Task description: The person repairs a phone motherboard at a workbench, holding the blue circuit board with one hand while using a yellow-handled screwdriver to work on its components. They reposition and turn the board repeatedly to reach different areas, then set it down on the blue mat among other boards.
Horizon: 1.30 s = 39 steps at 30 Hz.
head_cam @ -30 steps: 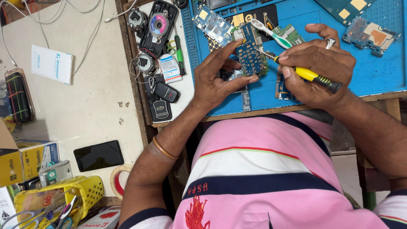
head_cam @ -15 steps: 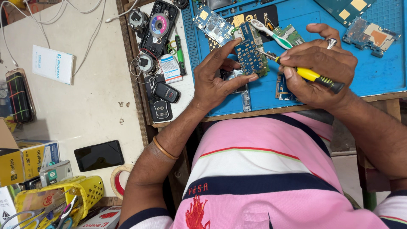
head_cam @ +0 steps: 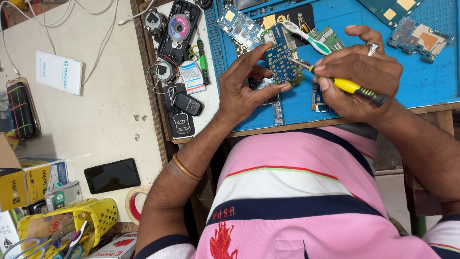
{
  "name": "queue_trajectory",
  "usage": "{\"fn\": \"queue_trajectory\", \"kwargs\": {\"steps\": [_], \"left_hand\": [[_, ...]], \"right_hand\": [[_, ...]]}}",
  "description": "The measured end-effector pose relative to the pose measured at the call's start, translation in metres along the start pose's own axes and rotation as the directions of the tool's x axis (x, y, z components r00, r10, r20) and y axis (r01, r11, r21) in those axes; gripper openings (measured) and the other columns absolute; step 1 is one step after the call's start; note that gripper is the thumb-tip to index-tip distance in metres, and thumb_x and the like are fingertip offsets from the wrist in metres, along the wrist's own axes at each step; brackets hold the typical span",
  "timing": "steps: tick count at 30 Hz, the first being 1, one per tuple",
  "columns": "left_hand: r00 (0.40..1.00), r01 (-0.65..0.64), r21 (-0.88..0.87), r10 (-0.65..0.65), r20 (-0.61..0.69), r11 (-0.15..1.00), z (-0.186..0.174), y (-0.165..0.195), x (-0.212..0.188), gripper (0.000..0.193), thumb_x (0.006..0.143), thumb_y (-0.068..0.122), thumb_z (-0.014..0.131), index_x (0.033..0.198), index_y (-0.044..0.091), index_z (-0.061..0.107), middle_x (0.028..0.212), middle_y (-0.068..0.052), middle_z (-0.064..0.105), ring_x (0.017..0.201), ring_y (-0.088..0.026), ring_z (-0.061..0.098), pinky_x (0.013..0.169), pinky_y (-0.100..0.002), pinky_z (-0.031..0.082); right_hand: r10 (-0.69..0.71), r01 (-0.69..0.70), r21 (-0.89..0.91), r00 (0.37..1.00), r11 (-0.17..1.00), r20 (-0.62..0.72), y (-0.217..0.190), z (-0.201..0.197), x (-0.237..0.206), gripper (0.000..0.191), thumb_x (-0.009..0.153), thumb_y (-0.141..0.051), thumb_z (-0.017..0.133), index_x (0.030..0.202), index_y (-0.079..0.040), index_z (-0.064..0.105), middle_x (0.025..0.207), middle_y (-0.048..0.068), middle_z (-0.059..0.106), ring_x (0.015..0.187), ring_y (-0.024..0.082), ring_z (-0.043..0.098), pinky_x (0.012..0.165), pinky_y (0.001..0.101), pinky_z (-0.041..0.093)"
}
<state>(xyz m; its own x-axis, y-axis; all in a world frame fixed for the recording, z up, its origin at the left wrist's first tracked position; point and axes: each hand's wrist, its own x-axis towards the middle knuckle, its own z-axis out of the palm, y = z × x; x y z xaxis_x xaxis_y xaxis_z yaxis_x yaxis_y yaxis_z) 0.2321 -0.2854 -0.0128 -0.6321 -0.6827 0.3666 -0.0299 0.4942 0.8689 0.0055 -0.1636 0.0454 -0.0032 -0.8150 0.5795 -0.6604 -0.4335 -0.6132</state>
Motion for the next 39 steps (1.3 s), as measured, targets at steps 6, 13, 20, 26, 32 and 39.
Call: {"fn": "queue_trajectory", "kwargs": {"steps": [6,13,20,26,32,39], "left_hand": [[1.0,-0.029,0.007,0.029,-0.001,1.0,-0.001,0.0,0.001,0.084,0.08,0.031,0.098,0.151,0.022,0.054,0.118,-0.002,0.07,0.089,-0.008,0.073,0.077,-0.021,0.064],[0.999,-0.041,0.027,0.041,0.011,0.999,-0.003,-0.003,0.002,0.086,0.08,0.034,0.098,0.152,0.023,0.053,0.115,-0.001,0.07,0.09,-0.007,0.072,0.076,-0.02,0.063],[0.999,-0.046,0.025,0.045,0.021,0.999,-0.003,-0.006,0.004,0.086,0.08,0.035,0.097,0.152,0.023,0.052,0.115,-0.001,0.069,0.091,-0.008,0.073,0.081,-0.023,0.065],[0.999,-0.049,0.028,0.048,0.017,0.998,-0.005,-0.007,0.004,0.086,0.08,0.035,0.097,0.152,0.024,0.052,0.115,-0.001,0.069,0.091,-0.008,0.073,0.077,-0.021,0.065],[0.999,-0.039,0.026,0.038,0.01,0.999,-0.008,-0.007,0.005,0.085,0.08,0.034,0.098,0.151,0.023,0.053,0.117,-0.001,0.07,0.091,-0.008,0.072,0.077,-0.021,0.064],[1.0,-0.03,0.013,0.03,0.002,0.999,-0.01,-0.008,0.007,0.084,0.08,0.033,0.098,0.151,0.022,0.054,0.118,-0.002,0.07,0.09,-0.007,0.073,0.076,-0.02,0.064]], "right_hand": [[-0.104,0.104,0.006,0.993,0.995,0.047,0.004,0.007,-0.004,0.009,0.093,-0.005,0.078,0.099,-0.01,0.074,0.095,0.004,0.077,0.094,0.017,0.076,0.119,0.0425,0.036],[-0.1,0.098,0.027,0.992,0.995,0.074,0.006,0.01,-0.004,0.011,0.092,-0.005,0.077,0.102,-0.011,0.076,0.094,0.004,0.077,0.097,0.017,0.076,0.119,0.0411,0.033],[-0.091,0.089,0.026,0.993,0.996,0.081,0.006,0.012,-0.002,0.012,0.091,-0.005,0.077,0.101,-0.012,0.076,0.093,0.003,0.077,0.097,0.016,0.076,0.119,0.0415,0.032],[-0.079,0.078,0.017,0.993,0.997,0.084,0.005,0.013,0.001,0.013,0.092,-0.006,0.078,0.104,-0.011,0.077,0.093,0.003,0.077,0.098,0.016,0.076,0.119,0.0414,0.033],[-0.087,0.089,-0.032,0.994,0.996,0.061,0.0,0.011,0.009,0.011,0.084,-0.002,0.078,0.093,-0.008,0.075,0.085,0.006,0.076,0.09,0.02,0.076,0.116,0.047,0.036],[-0.079,0.081,-0.037,0.996,0.996,0.04,-0.003,0.011,0.017,0.009,0.085,-0.001,0.077,0.089,-0.007,0.073,0.085,0.007,0.075,0.088,0.02,0.075,0.116,0.0479,0.036]]}}
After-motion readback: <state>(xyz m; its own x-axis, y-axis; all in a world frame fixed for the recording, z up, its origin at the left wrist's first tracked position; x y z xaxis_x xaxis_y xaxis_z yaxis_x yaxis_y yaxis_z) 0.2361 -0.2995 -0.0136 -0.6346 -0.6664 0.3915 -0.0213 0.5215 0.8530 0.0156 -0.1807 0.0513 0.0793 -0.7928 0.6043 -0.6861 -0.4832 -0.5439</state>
